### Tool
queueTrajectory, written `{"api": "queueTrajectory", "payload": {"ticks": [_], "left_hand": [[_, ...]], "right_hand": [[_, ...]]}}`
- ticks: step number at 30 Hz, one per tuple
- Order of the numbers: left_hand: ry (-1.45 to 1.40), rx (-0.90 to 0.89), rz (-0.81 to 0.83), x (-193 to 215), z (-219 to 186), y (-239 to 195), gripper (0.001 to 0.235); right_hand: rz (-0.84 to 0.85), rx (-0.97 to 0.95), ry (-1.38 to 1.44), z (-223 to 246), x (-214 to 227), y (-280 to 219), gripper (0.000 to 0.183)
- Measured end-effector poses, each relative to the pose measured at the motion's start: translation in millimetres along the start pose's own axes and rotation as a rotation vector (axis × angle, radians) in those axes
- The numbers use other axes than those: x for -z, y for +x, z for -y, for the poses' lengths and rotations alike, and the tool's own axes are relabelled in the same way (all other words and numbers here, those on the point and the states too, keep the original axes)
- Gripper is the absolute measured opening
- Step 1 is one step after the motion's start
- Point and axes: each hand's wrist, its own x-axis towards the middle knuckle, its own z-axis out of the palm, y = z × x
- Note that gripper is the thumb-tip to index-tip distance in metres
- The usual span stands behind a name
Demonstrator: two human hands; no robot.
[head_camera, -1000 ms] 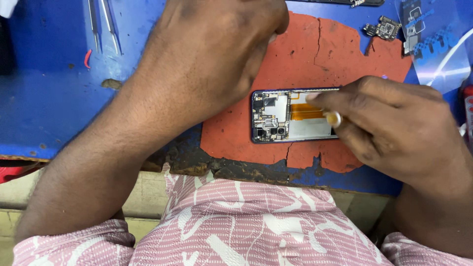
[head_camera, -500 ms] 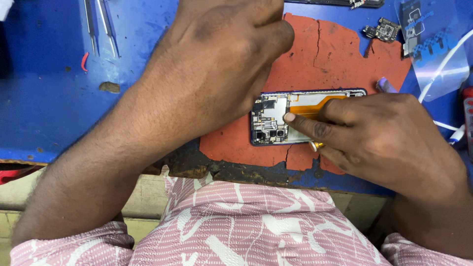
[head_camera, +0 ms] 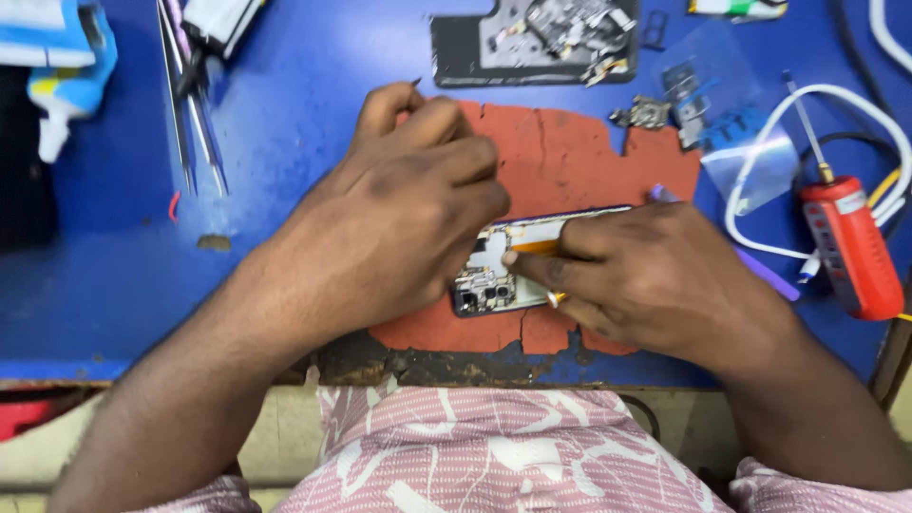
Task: The person uses a small screwdriver to remove screws from a disassembled mobile phone and then places a circuit board into the phone chassis. The person continues to secure the board with additional screws.
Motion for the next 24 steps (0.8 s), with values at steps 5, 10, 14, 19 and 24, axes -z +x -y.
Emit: {"api": "queueTrajectory", "payload": {"ticks": [5,10,14,19,24], "left_hand": [[0.060,0.008,0.051,1,-3,4,0.012],[0.070,0.006,0.061,-3,-3,4,0.014],[0.063,0.006,0.062,-4,-2,2,0.014],[0.038,0.004,0.071,-7,-7,3,0.016],[0.020,0.002,0.079,-7,-6,6,0.018]], "right_hand": [[-0.047,0.007,0.031,-2,-6,0,0.035],[-0.023,0.012,-0.007,0,-4,1,0.036],[0.052,-0.053,-0.108,6,-1,3,0.037],[0.026,-0.044,-0.168,9,-2,3,0.036],[0.004,-0.054,-0.035,-1,-5,-1,0.037]]}}
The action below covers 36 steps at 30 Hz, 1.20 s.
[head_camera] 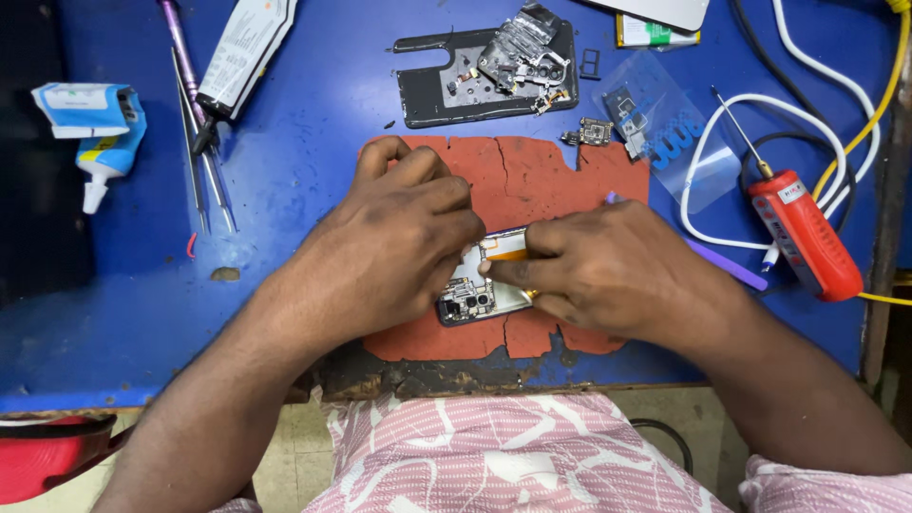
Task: The person uses a small screwdriver to remove screws from a disassembled mobile phone and then places a circuit board into the phone chassis. The person continues to secure the board with additional screws.
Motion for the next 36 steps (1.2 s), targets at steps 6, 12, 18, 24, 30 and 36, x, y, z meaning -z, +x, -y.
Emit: {"api": "queueTrajectory", "payload": {"ticks": [6,12,18,24,30,36], "left_hand": [[-0.025,0.027,-0.005,-1,10,-5,0.018],[-0.087,-0.040,0.066,0,6,-5,0.022],[-0.160,-0.092,0.201,1,-1,-1,0.025],[-0.140,-0.057,0.205,-2,-2,-1,0.032],[-0.102,-0.026,0.274,0,-3,-1,0.034],[-0.062,-0.002,0.245,3,-5,-2,0.034]], "right_hand": [[-0.090,0.010,0.015,-9,0,-8,0.037],[-0.240,-0.069,-0.174,-15,22,-11,0.038],[-0.314,-0.115,-0.245,-12,31,-9,0.037],[-0.312,-0.105,-0.252,-11,30,-8,0.037],[-0.323,-0.110,-0.256,-11,33,-9,0.036],[-0.322,-0.156,-0.348,-12,37,-12,0.033]]}}
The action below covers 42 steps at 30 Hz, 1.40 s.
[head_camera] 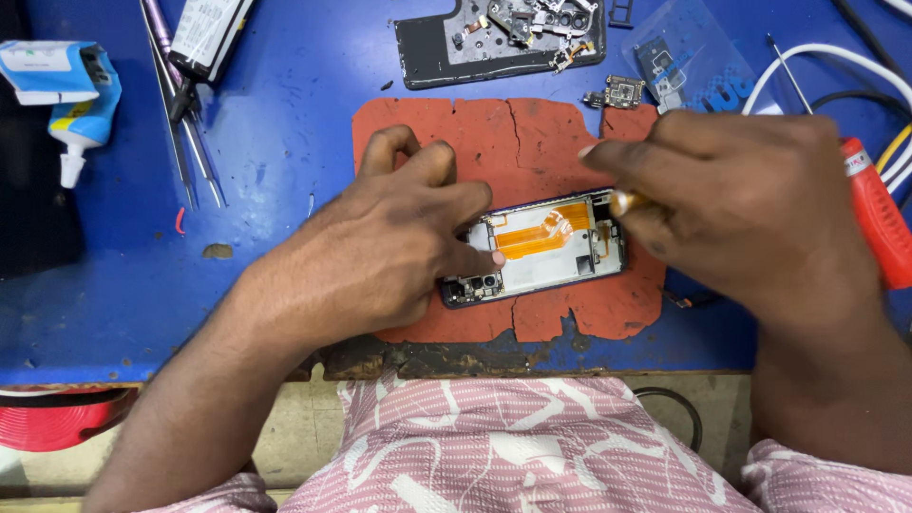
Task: The person uses a small screwdriver to remove screws from a disassembled mobile phone and then places a circuit board into the phone chassis. The person continues to secure the board with additional screws.
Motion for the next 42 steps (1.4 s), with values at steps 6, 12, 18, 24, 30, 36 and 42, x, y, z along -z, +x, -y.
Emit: {"api": "queueTrajectory", "payload": {"ticks": [6,12,18,24,30,36,42], "left_hand": [[0.058,0.009,-0.035,0,1,1,0.030],[0.030,0.013,-0.013,-2,2,2,0.032],[-0.026,0.021,0.027,0,1,5,0.040],[-0.045,0.023,0.003,2,3,5,0.036],[-0.063,0.025,0.012,3,6,5,0.038],[-0.080,0.025,-0.004,3,6,4,0.040],[-0.091,0.015,-0.012,3,7,5,0.043]], "right_hand": [[-0.057,-0.191,0.090,-13,21,-3,0.027],[-0.091,-0.289,0.118,-20,22,-5,0.028],[-0.104,-0.356,0.137,-25,23,0,0.028],[-0.111,-0.391,0.161,-35,22,5,0.028],[-0.110,-0.419,0.189,-42,18,2,0.029],[-0.111,-0.436,0.206,-46,17,0,0.029],[-0.117,-0.445,0.217,-48,18,1,0.029]]}}
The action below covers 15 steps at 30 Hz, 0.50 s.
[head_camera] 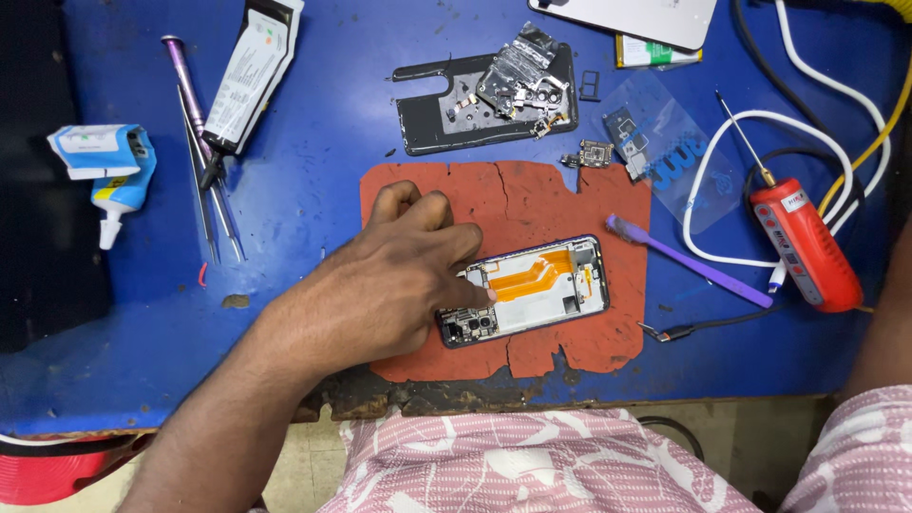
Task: The person uses a small screwdriver to remove screws from a disassembled mobile phone and then places a circuit board into the phone chassis. The person continues to secure the board with additional screws.
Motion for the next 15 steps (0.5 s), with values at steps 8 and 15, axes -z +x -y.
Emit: {"api": "queueTrajectory", "payload": {"ticks": [8,15], "left_hand": [[0.072,-0.039,-0.009,3.3,-2.5,-1.6,0.030],[0.176,-0.073,-0.085,3.0,-5.1,-3.9,0.023]], "right_hand": [[-0.002,-0.006,0.002,0.7,0.5,-1.1,0.030],[0.028,0.031,0.005,7.4,3.6,-7.3,0.030]]}}
